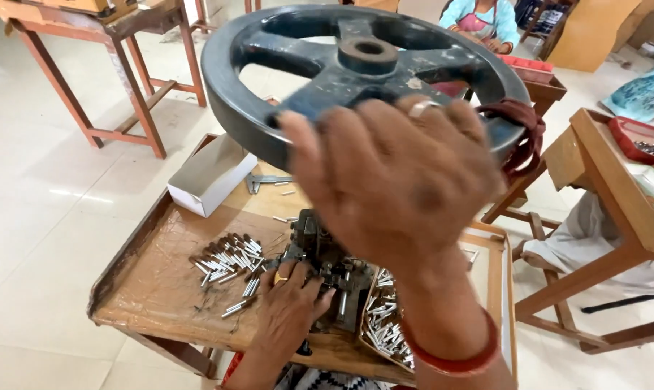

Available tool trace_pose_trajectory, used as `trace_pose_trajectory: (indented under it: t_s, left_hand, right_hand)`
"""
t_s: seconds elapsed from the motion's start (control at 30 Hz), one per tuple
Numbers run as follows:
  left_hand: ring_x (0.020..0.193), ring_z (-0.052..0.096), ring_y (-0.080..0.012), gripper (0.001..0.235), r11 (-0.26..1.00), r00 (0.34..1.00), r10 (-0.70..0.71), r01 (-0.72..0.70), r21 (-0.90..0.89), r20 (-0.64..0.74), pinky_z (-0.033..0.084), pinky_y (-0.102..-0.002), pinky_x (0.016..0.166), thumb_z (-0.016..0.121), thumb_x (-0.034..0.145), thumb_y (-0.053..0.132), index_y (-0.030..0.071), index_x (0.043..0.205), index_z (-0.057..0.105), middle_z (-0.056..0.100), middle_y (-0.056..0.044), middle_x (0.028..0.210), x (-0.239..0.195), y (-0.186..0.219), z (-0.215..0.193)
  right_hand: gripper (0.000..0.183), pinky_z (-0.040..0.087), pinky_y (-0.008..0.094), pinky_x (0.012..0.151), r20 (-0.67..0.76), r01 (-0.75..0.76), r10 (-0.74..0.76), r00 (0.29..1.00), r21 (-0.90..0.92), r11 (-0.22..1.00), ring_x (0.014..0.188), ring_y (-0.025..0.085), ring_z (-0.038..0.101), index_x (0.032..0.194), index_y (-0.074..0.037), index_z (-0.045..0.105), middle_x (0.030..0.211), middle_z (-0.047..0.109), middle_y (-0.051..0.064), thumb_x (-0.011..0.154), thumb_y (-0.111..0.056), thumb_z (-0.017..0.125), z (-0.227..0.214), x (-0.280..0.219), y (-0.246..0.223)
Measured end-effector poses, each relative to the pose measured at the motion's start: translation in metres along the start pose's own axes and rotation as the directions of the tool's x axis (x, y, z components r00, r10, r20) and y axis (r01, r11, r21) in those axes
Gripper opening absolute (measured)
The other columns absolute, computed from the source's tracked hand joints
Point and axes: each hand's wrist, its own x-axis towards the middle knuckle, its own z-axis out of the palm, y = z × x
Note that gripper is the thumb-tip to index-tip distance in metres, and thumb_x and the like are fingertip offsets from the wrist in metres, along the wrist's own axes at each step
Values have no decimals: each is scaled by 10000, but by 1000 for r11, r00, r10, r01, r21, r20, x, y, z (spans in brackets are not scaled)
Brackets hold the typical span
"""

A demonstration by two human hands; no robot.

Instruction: Operating a manual press machine to process small metal components.

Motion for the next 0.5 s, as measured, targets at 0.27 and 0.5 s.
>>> trace_pose_trajectory:
  t_s: [0.27, 0.5]
  left_hand:
    - [979, 662, -191, 328, 951, 985, 113, -145, -271, -133, 553, -397, 1017, 650, 935, -51, 97, 1206, 762, 757, -62, 1101, -9, 15, 73]
    - [725, 652, -247, 375, 881, 969, 236, -183, -436, 72, 575, -373, 688, 650, 1096, 282, 23, 828, 686, 661, -107, 748, -29, 19, 31]
  right_hand:
    - [512, 367, 331, 656, 144, -351, 358, 923, 697, 625, 577, 144, 490, 795, -13, 679, 646, 565, 42, 1186, -296, 508, 14, -53, 76]
    - [476, 404, 329, 719, 125, -297, 360, 925, 827, 476, 592, 167, 512, 798, 0, 635, 664, 572, 76, 1182, -250, 504, 50, -63, 61]
